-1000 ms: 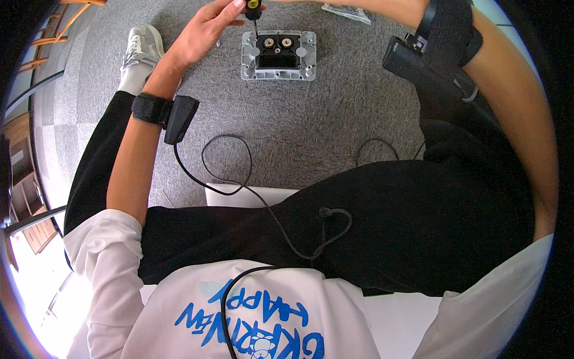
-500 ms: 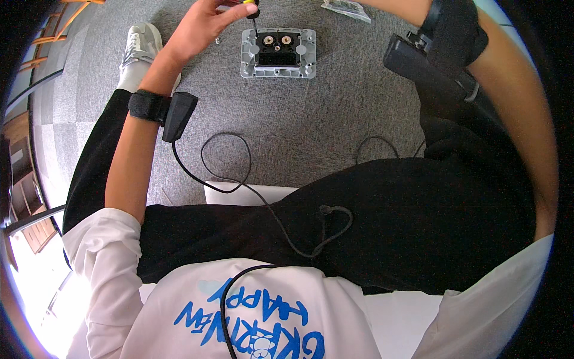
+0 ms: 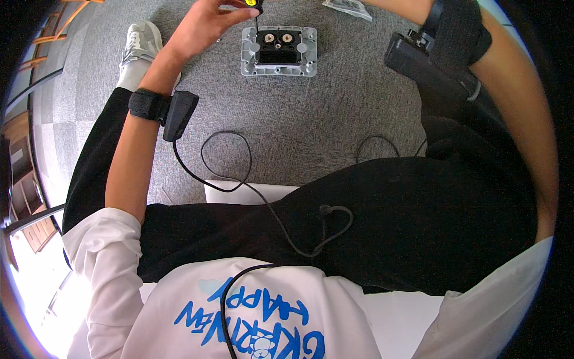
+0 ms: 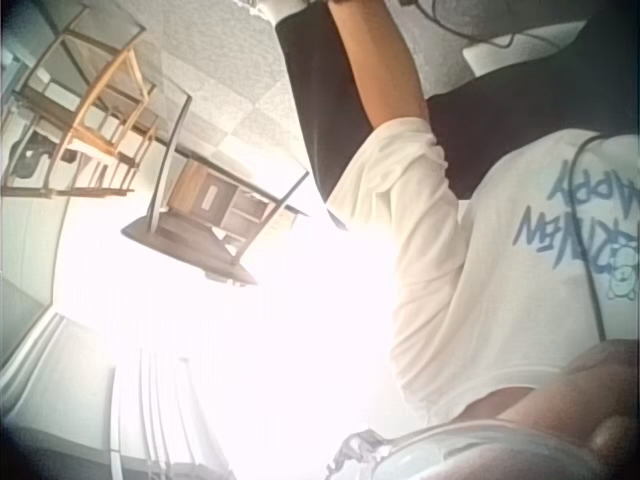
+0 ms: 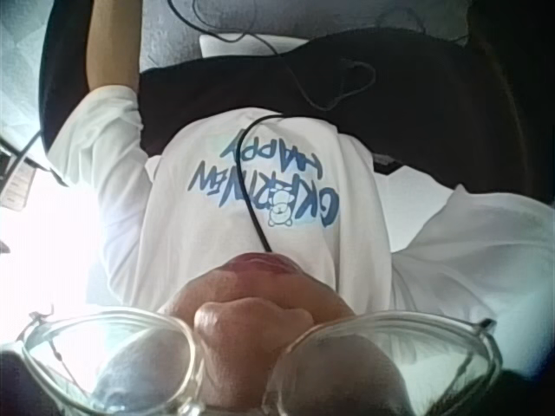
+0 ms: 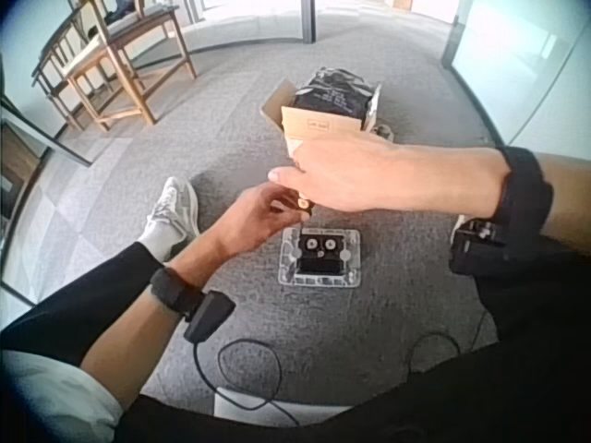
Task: The person uses a screwdriver to loosen and remove screws from a small electrical component on the floor.
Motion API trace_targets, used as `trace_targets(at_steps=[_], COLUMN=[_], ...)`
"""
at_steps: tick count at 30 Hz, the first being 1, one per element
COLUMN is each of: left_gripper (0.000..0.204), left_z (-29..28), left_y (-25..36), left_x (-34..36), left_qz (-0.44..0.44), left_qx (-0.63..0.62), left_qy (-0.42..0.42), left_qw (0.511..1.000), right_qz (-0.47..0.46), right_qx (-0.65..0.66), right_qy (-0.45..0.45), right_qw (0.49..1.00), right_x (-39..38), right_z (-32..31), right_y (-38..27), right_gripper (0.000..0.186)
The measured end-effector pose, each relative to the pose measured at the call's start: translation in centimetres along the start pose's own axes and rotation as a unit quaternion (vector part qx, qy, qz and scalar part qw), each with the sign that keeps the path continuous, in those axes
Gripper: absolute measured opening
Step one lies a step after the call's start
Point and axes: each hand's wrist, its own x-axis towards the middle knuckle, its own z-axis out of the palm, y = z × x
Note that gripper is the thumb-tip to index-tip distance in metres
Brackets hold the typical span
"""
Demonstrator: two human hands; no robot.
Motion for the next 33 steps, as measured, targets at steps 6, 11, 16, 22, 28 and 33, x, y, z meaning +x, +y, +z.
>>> trace_targets(at_steps=[6, 11, 16, 22, 28, 33], left_gripper=[0.027, 0.028, 0.028, 0.030, 0.030, 0.030], left_z=[0.1, -0.5, -0.3, -0.4, -0.2, -0.3], left_y=[1.3, 1.0, 1.0, 1.4, 1.0, -0.1], left_x=[-0.4, -0.3, -0.1, -0.2, -0.1, -0.4], left_qz=[-0.027, 0.003, 0.030, -0.019, 0.011, 0.087], left_qx=[-0.075, -0.126, -0.109, -0.085, -0.107, -0.036], left_qy=[0.007, 0.014, -0.005, -0.013, 0.015, 0.032], left_qw=[0.997, 0.992, 0.994, 0.996, 0.994, 0.995], right_qz=[-0.110, -0.211, -0.223, 0.033, -0.287, -0.153], right_qx=[0.002, 0.075, 0.054, -0.026, -0.001, 0.069], right_qy=[0.059, 0.109, 0.198, -0.010, 0.056, 0.138], right_qw=[0.992, 0.968, 0.953, 0.999, 0.956, 0.976], right_x=[0.2, 0.6, 0.3, -0.6, -0.5, -0.7], right_z=[0.9, 1.0, 2.4, -0.8, 0.0, 1.6], right_y=[1.3, 2.0, 1.9, -1.0, 2.4, 0.6], right_gripper=[0.032, 0.033, 0.039, 0.036, 0.036, 0.041])
